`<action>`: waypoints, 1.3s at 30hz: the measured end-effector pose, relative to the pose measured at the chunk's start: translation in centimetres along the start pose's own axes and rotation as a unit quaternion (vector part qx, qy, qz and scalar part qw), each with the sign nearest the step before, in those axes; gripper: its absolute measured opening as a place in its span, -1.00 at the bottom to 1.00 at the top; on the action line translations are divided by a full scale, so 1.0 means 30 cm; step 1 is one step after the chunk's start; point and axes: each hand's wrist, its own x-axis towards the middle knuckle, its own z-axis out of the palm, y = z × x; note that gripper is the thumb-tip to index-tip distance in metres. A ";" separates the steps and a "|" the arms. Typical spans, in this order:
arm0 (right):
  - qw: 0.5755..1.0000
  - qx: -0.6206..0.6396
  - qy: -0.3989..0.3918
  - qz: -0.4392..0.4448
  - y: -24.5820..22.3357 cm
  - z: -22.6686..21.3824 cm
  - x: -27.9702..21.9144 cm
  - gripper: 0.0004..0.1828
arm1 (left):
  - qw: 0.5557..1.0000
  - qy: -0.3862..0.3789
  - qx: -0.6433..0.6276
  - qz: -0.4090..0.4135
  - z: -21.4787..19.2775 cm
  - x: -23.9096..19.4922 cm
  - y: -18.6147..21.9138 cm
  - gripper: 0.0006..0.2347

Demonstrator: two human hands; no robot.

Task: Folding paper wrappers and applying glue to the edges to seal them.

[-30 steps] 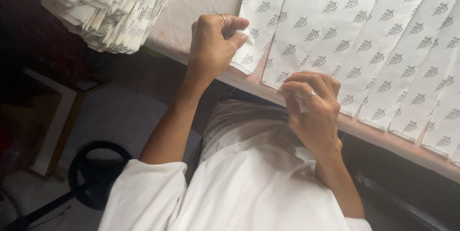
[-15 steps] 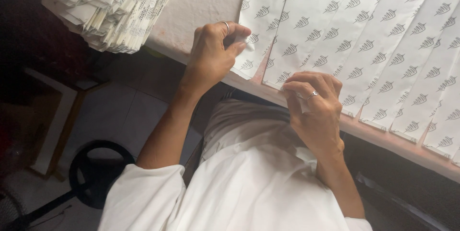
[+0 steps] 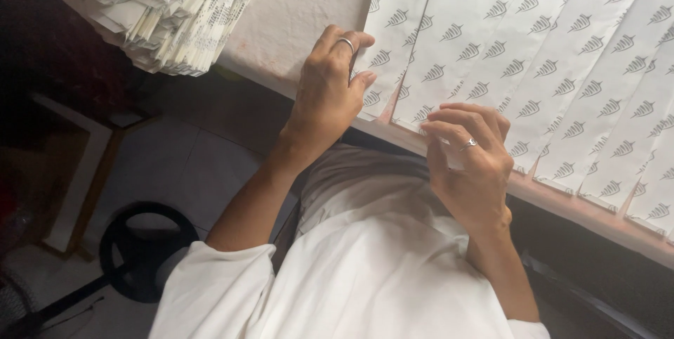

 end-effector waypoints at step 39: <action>0.999 0.016 -0.004 -0.036 -0.052 0.178 0.117 -0.85 | 0.986 -0.018 -0.073 0.146 -0.121 -0.095 -0.065 -0.92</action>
